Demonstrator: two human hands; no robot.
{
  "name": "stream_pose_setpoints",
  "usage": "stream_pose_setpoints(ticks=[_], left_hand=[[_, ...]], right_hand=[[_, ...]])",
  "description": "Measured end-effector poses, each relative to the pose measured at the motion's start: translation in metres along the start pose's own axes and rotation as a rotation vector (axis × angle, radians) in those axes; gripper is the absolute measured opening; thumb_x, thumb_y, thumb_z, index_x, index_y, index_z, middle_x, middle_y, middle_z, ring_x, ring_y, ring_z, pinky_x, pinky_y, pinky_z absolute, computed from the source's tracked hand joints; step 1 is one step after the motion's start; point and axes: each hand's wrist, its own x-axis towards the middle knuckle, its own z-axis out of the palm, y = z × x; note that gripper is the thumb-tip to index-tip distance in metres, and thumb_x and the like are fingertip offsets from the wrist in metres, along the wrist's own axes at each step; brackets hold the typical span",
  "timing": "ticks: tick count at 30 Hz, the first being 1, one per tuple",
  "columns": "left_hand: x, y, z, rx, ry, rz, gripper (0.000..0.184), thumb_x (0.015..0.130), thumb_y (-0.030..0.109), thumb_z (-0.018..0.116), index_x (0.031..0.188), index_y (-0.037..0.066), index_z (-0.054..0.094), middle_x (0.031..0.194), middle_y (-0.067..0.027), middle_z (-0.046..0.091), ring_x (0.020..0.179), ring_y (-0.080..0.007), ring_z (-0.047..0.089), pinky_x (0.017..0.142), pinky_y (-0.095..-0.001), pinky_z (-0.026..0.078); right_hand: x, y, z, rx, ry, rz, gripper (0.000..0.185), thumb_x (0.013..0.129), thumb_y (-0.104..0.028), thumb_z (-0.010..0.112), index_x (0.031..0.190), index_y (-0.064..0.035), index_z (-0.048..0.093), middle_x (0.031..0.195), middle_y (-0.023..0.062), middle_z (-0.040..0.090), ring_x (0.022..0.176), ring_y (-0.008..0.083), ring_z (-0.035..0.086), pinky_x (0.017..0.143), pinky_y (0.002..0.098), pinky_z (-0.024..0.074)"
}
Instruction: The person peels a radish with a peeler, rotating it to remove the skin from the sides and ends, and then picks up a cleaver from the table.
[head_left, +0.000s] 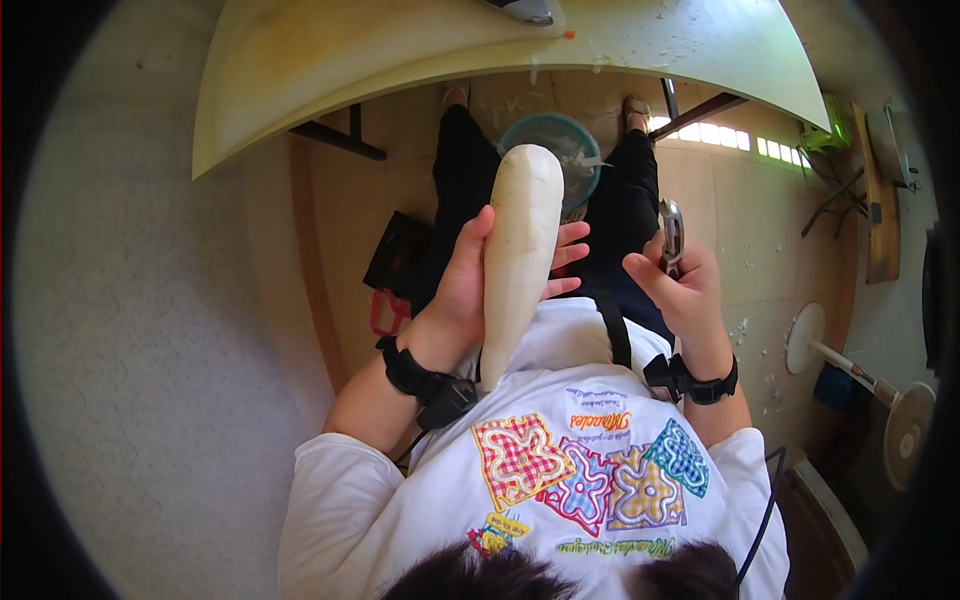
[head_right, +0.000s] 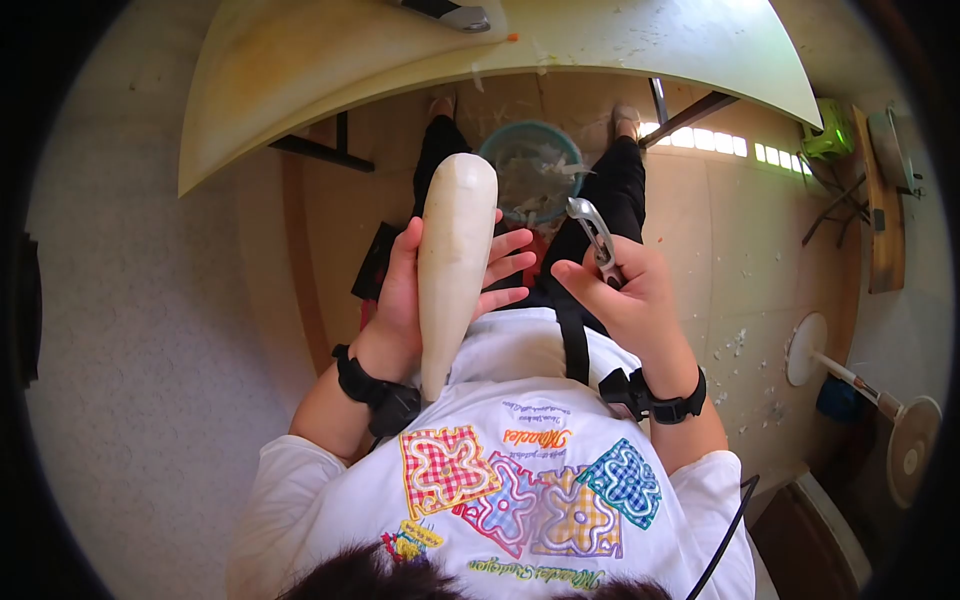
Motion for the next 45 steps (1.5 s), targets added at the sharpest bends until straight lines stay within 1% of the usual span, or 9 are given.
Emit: stream_pose_setpoints(ticks=[5, 17, 25, 28, 31, 33, 36, 41, 45], left_hand=[[0.004, 0.001, 0.009, -0.011, 0.035, 0.019, 0.090, 0.087, 0.073, 0.050, 0.149, 0.009, 0.036, 0.151, -0.0199, 0.041, 0.139, -0.0346, 0.040, 0.115, -0.0554, 0.030], [0.005, 0.001, 0.011, 0.007, -0.062, 0.066, 0.089, 0.088, 0.073, 0.049, 0.150, 0.010, 0.035, 0.155, -0.0202, 0.035, 0.143, -0.0355, 0.035, 0.115, -0.0538, 0.033], [0.001, 0.004, 0.010, -0.023, -0.009, 0.049, 0.092, 0.085, 0.076, 0.050, 0.150, 0.013, 0.037, 0.156, -0.0192, 0.034, 0.145, -0.0353, 0.030, 0.118, -0.0553, 0.021], [0.000, 0.005, 0.011, -0.021, -0.005, 0.046, 0.092, 0.085, 0.076, 0.050, 0.150, 0.013, 0.037, 0.156, -0.0191, 0.034, 0.145, -0.0356, 0.030, 0.118, -0.0558, 0.020], [0.003, 0.005, 0.007, -0.029, -0.005, 0.050, 0.092, 0.085, 0.076, 0.050, 0.150, 0.013, 0.038, 0.156, -0.0192, 0.035, 0.144, -0.0358, 0.031, 0.118, -0.0566, 0.021], [0.008, 0.003, 0.008, -0.035, -0.001, 0.037, 0.091, 0.085, 0.076, 0.050, 0.150, 0.013, 0.038, 0.155, -0.0193, 0.036, 0.144, -0.0358, 0.031, 0.118, -0.0572, 0.021], [0.019, 0.001, 0.015, -0.047, 0.010, 0.030, 0.090, 0.086, 0.075, 0.050, 0.150, 0.014, 0.038, 0.154, -0.0195, 0.037, 0.143, -0.0359, 0.032, 0.117, -0.0581, 0.021], [0.017, 0.000, 0.022, -0.014, 0.017, 0.051, 0.087, 0.087, 0.073, 0.051, 0.149, 0.014, 0.038, 0.153, -0.0192, 0.039, 0.142, -0.0377, 0.035, 0.115, -0.0624, 0.026], [0.016, 0.003, 0.022, -0.040, 0.034, 0.009, 0.080, 0.091, 0.070, 0.046, 0.144, 0.009, 0.042, 0.141, -0.0188, 0.051, 0.132, -0.0431, 0.047, 0.097, -0.0676, 0.047]], right_hand=[[-0.002, -0.033, 0.012, -0.133, -0.267, 0.105, 0.027, 0.076, -0.008, 0.082, 0.101, -0.0056, 0.073, 0.058, -0.0097, 0.041, 0.053, -0.0003, 0.035, 0.050, 0.0211, 0.0241], [0.011, -0.017, 0.028, -0.130, -0.319, 0.099, 0.011, 0.087, -0.010, 0.074, 0.092, -0.0004, 0.070, 0.063, -0.0066, 0.048, 0.060, 0.0014, 0.039, 0.052, 0.0220, 0.0309], [-0.003, 0.011, -0.059, -0.330, 0.266, 0.095, 0.017, 0.090, -0.012, 0.072, 0.079, -0.0046, 0.061, 0.064, -0.0108, 0.043, 0.058, 0.0000, 0.034, 0.051, 0.0203, 0.0245], [-0.019, 0.035, -0.120, -0.343, 0.461, 0.189, 0.009, 0.087, -0.009, 0.074, 0.093, -0.0034, 0.069, 0.064, -0.0119, 0.041, 0.057, -0.0002, 0.033, 0.052, 0.0198, 0.0244], [-0.031, 0.013, -0.126, -0.427, 0.465, 0.151, 0.036, 0.083, -0.008, 0.078, 0.117, -0.0027, 0.070, 0.064, -0.0127, 0.038, 0.056, 0.0004, 0.031, 0.051, 0.0200, 0.0235], [-0.028, 0.000, -0.112, -0.420, 0.421, 0.108, 0.058, 0.079, -0.007, 0.080, 0.134, -0.0032, 0.062, 0.063, -0.0127, 0.034, 0.055, 0.0006, 0.030, 0.051, 0.0205, 0.0228], [-0.027, -0.005, -0.116, -0.214, 0.218, 0.298, 0.057, 0.079, -0.009, 0.080, 0.132, -0.0023, 0.062, 0.063, -0.0126, 0.034, 0.054, 0.0005, 0.030, 0.050, 0.0212, 0.0220], [-0.010, -0.023, -0.062, 0.122, -0.034, 0.239, 0.049, 0.081, -0.013, 0.079, 0.127, -0.0024, 0.066, 0.064, -0.0127, 0.036, 0.053, 0.0000, 0.031, 0.050, 0.0211, 0.0214], [0.002, -0.025, -0.034, 0.212, -0.211, 0.218, 0.042, 0.083, -0.015, 0.077, 0.121, -0.0016, 0.068, 0.064, -0.0124, 0.037, 0.053, -0.0002, 0.032, 0.049, 0.0213, 0.0210]])
